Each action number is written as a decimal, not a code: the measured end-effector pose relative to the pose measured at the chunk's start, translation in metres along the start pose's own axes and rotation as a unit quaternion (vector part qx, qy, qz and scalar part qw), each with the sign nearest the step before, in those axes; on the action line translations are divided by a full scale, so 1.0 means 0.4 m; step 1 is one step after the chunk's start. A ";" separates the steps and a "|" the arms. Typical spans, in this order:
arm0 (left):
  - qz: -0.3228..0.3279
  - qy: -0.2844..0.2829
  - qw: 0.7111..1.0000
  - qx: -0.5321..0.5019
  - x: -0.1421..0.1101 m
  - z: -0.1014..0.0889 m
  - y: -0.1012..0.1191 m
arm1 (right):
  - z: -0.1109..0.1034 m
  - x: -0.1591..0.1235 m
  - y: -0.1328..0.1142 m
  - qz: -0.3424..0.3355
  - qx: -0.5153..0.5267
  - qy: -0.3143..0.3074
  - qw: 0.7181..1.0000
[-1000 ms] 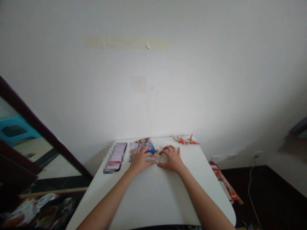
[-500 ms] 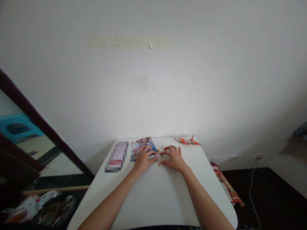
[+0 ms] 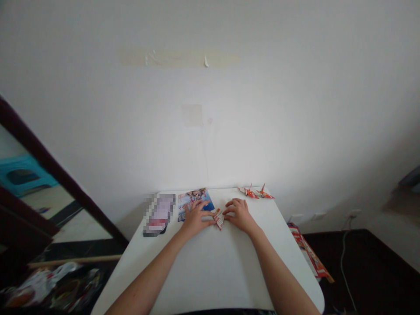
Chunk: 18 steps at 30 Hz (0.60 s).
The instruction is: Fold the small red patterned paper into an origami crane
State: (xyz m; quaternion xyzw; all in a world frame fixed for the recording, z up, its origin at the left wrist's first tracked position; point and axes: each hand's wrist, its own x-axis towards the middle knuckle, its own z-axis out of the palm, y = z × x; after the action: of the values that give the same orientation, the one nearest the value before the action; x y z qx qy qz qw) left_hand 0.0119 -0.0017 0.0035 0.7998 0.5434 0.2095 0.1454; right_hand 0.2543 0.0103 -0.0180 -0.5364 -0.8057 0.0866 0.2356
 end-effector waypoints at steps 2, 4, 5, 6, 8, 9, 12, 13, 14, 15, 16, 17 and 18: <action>-0.002 -0.003 1.000 0.001 0.000 -0.002 0.003 | -0.003 0.000 0.007 -0.007 0.024 -0.013 1.000; -0.004 -0.007 1.000 0.001 0.000 -0.003 0.005 | -0.007 0.000 0.009 -0.008 0.039 -0.014 0.999; -0.005 -0.009 1.000 0.001 0.000 -0.003 0.005 | -0.009 0.000 0.008 -0.008 0.043 -0.011 0.999; -0.006 -0.010 1.000 0.001 0.001 -0.003 0.005 | -0.010 0.000 0.008 -0.010 0.045 -0.009 0.999; -0.005 -0.006 1.000 0.003 0.002 -0.001 0.002 | -0.012 0.001 0.006 -0.017 0.047 -0.010 0.999; -0.002 -0.002 1.000 0.004 0.002 -0.001 0.001 | -0.012 0.002 0.006 -0.019 0.046 -0.010 0.999; 0.003 0.003 1.000 0.009 0.004 0.001 -0.003 | -0.008 0.004 0.009 -0.022 0.045 -0.007 0.999; 0.003 0.002 1.000 0.010 0.005 0.001 -0.004 | -0.005 0.004 0.010 -0.022 0.044 -0.003 0.999; 0.002 0.002 1.000 0.010 0.005 0.001 -0.004 | -0.003 0.004 0.012 -0.023 0.044 -0.001 0.999; 0.000 0.002 1.000 0.009 0.006 0.000 -0.004 | -0.001 0.004 0.013 -0.025 0.043 0.002 0.999; -0.001 0.001 1.000 0.008 0.006 -0.001 -0.004 | 0.000 0.004 0.014 -0.025 0.043 0.005 0.999; -0.002 0.000 1.000 0.005 0.007 -0.003 -0.003 | 0.001 0.004 0.014 -0.026 0.042 0.007 0.999; -0.003 -0.002 1.000 0.003 0.007 -0.005 -0.002 | 0.000 0.004 0.013 -0.026 0.042 0.008 0.999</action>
State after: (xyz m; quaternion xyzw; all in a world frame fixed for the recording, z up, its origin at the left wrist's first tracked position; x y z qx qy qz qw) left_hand 0.0112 0.0013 0.0054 0.7987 0.5466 0.2060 0.1446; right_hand 0.2580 0.0139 -0.0198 -0.5055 -0.8132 0.1098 0.2667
